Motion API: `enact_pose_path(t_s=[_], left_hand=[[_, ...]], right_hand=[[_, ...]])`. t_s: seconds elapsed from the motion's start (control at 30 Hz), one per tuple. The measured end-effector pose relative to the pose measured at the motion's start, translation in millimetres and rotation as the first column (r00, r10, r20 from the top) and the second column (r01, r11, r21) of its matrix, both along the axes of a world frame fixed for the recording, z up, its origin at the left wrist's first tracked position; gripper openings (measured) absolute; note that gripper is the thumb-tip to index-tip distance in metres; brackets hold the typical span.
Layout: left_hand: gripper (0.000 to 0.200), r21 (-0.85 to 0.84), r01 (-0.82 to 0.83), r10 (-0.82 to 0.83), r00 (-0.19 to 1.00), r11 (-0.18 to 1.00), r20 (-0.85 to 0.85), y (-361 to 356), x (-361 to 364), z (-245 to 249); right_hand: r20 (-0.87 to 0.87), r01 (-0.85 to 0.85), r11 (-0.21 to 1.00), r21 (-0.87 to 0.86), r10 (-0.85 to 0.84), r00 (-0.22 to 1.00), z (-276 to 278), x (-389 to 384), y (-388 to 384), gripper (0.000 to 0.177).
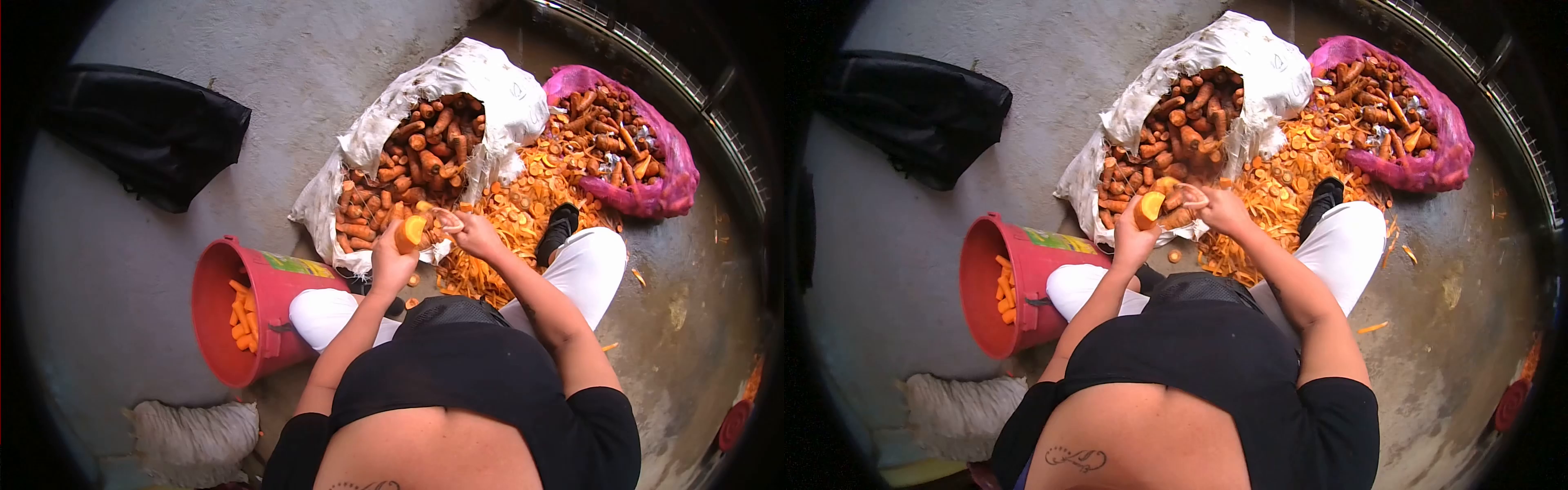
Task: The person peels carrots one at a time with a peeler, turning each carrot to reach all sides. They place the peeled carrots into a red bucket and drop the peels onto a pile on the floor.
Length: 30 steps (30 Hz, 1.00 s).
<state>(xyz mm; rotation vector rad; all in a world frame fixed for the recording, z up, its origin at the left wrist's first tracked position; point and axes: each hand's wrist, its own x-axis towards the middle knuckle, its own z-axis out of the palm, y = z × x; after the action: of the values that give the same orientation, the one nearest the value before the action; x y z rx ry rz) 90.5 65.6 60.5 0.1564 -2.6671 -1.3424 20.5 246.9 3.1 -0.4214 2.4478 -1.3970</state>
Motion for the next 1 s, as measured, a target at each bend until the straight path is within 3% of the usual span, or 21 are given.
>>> enact_pose_path(t_s=[0.03, 0.1, 0.13, 0.27, 0.37, 0.43, 0.5, 0.53, 0.63, 0.67, 0.7, 0.77, 0.8, 0.9, 1.0], left_hand=[[0.035, 0.023, -0.017, 0.017, 1.0, 1.0, 0.002, -1, -1, 3], [0.036, 0.072, -0.046, 0.045, 0.999, 0.996, 0.01, -3, -3, 9], [0.039, 0.072, -0.054, 0.046, 0.993, 0.996, 0.106, -10, -3, 7], [0.042, 0.232, -0.047, 0.034, 0.998, 0.971, 0.06, -16, -4, 1], [0.038, 0.581, -0.179, -0.057, 0.929, 0.794, 0.365, -25, -8, -10], [0.034, 0.715, -0.222, -0.171, 0.885, 0.663, 0.433, -30, -9, -12], [0.034, 0.78, -0.245, -0.226, 0.869, 0.576, 0.44, -30, -8, -13], [0.034, 0.767, -0.222, -0.21, 0.883, 0.601, 0.42, -28, -7, -14], [0.033, 0.729, -0.173, -0.17, 0.913, 0.662, 0.371, -25, -10, -14], [0.032, 0.721, -0.176, -0.156, 0.916, 0.67, 0.369, -24, -9, -13], [0.031, 0.714, -0.181, -0.141, 0.919, 0.677, 0.368, -23, -8, -12], [0.03, 0.844, -0.117, -0.326, 0.888, 0.524, 0.326, -29, -8, -9], [0.03, 0.895, -0.093, -0.411, 0.864, 0.436, 0.29, -31, -8, -7], [0.03, 0.974, -0.138, -0.522, 0.826, 0.177, 0.212, -33, -7, -3], [0.032, 0.969, -0.128, -0.491, 0.843, 0.211, 0.218, -30, -6, 0]], right_hand=[[0.049, 0.054, 0.998, -0.027, -0.053, 0.997, -7, -6, 1, 0.041], [0.142, 0.256, 0.925, -0.282, -0.224, 0.964, -25, -21, 2, 0.05], [0.19, 0.362, 0.885, -0.294, -0.317, 0.929, -28, -21, 5, 0.055], [0.078, 0.251, 0.956, -0.15, -0.242, 0.967, -30, -23, 14, 0.059], [0.0, 0.149, 0.989, -0.022, -0.149, 0.989, -30, -24, 19, 0.063], [0.217, 0.232, 0.937, -0.26, -0.178, 0.96, -13, -20, 11, 0.06], [0.37, 0.295, 0.9, -0.32, -0.168, 0.914, 11, -18, 14, 0.061], [-0.028, 0.157, 0.944, -0.291, -0.173, 0.985, -10, -23, 14, 0.063], [0.137, 0.157, 0.961, -0.227, -0.128, 0.982, 9, -10, 16, 0.059], [0.002, 0.225, 0.905, -0.362, -0.24, 0.971, 13, 4, 4, 0.047], [-0.13, 0.111, 0.947, -0.301, -0.156, 0.979, 17, 9, 6, 0.043], [-0.367, -0.1, 0.986, -0.133, 0.045, 0.929, 25, 13, 11, 0.035], [-0.444, -0.12, 0.979, -0.168, 0.034, 0.895, 23, 14, 8, 0.029], [-0.442, -0.136, 0.981, -0.138, 0.062, 0.895, 23, 13, 6, 0.027], [-0.336, -0.047, 0.967, -0.252, -0.042, 0.941, 14, 12, 1, 0.031]])
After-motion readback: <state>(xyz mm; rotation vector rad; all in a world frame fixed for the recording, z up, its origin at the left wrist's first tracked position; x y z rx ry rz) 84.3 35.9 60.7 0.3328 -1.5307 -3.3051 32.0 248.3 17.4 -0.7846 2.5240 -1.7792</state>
